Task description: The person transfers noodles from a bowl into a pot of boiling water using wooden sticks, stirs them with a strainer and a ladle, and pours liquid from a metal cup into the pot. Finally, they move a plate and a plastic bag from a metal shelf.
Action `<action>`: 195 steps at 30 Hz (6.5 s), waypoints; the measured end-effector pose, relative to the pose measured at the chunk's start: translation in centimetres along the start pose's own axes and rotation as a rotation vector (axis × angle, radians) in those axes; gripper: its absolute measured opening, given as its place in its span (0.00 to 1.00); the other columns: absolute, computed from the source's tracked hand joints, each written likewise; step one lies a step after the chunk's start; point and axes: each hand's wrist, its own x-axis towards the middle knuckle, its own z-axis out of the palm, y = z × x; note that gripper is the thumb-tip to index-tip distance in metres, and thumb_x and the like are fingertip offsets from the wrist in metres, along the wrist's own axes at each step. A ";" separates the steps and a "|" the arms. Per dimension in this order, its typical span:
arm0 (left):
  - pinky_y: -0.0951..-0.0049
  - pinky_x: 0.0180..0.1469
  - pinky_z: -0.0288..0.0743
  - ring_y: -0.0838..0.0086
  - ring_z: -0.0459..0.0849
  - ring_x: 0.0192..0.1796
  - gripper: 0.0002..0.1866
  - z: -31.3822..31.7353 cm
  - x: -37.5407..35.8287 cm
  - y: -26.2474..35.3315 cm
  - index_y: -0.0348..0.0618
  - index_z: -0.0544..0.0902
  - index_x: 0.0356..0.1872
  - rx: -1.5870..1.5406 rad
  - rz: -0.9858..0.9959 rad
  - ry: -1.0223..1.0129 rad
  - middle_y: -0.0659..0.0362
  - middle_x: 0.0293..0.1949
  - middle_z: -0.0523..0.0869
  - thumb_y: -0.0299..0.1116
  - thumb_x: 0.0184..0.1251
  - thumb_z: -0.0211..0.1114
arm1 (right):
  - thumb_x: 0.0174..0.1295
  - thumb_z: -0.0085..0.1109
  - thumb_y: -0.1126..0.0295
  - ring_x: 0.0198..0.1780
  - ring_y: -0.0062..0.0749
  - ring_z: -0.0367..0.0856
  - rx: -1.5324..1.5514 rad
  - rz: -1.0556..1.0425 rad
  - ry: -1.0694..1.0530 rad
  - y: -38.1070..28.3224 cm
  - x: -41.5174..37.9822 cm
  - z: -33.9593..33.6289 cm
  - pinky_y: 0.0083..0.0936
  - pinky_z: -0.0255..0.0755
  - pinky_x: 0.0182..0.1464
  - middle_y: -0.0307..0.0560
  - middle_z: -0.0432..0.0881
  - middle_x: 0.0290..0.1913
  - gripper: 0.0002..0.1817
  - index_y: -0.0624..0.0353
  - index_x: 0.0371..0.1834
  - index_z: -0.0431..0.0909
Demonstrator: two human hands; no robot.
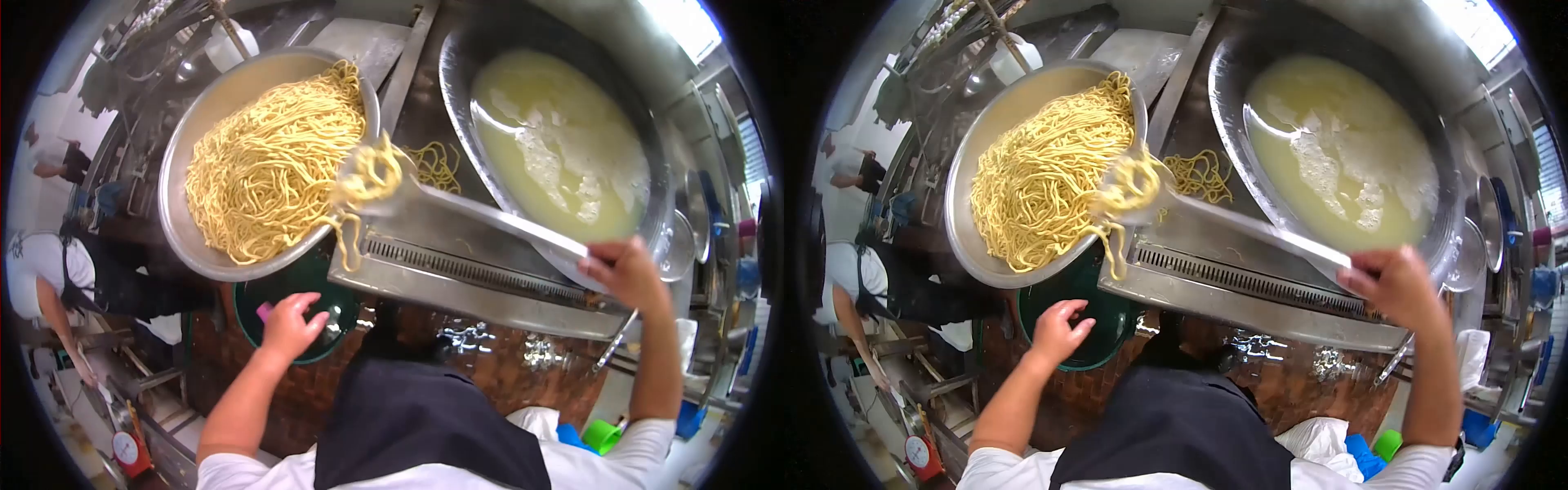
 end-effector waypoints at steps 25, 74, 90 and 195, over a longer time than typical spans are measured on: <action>0.67 0.47 0.79 0.67 0.84 0.47 0.25 -12.6 21.2 -1.7 0.35 0.74 0.51 -1.503 -0.509 0.181 0.52 0.46 0.83 0.52 0.73 0.54 | 0.69 0.52 0.50 0.15 0.24 0.68 1.709 0.352 -0.494 2.2 -6.3 23.5 0.22 0.67 0.18 0.39 0.71 0.19 0.23 0.62 0.50 0.75; 0.51 0.77 0.42 0.45 0.50 0.77 0.45 13.5 16.5 11.1 0.29 0.54 0.73 0.159 0.005 -0.132 0.36 0.75 0.51 0.60 0.70 0.49 | 0.63 0.66 0.57 0.23 0.17 0.68 0.310 0.328 -0.126 7.9 -0.6 12.2 0.23 0.67 0.27 0.35 0.74 0.18 0.17 0.62 0.40 0.86; 0.64 0.74 0.54 0.55 0.60 0.75 0.31 -12.8 16.6 2.0 0.33 0.69 0.67 -0.005 0.049 0.650 0.40 0.71 0.64 0.46 0.71 0.60 | 0.64 0.58 0.53 0.27 0.39 0.76 -0.320 -0.090 0.072 -13.2 4.9 -5.0 0.36 0.69 0.34 0.53 0.78 0.25 0.22 0.67 0.32 0.82; 0.67 0.63 0.71 0.66 0.78 0.61 0.31 3.3 7.5 5.5 0.34 0.71 0.65 -0.505 -0.280 -0.795 0.49 0.59 0.80 0.42 0.67 0.67 | 0.58 0.69 0.64 0.26 0.18 0.76 0.302 0.214 -0.174 2.4 0.7 -0.2 0.21 0.72 0.32 0.45 0.83 0.25 0.15 0.65 0.41 0.85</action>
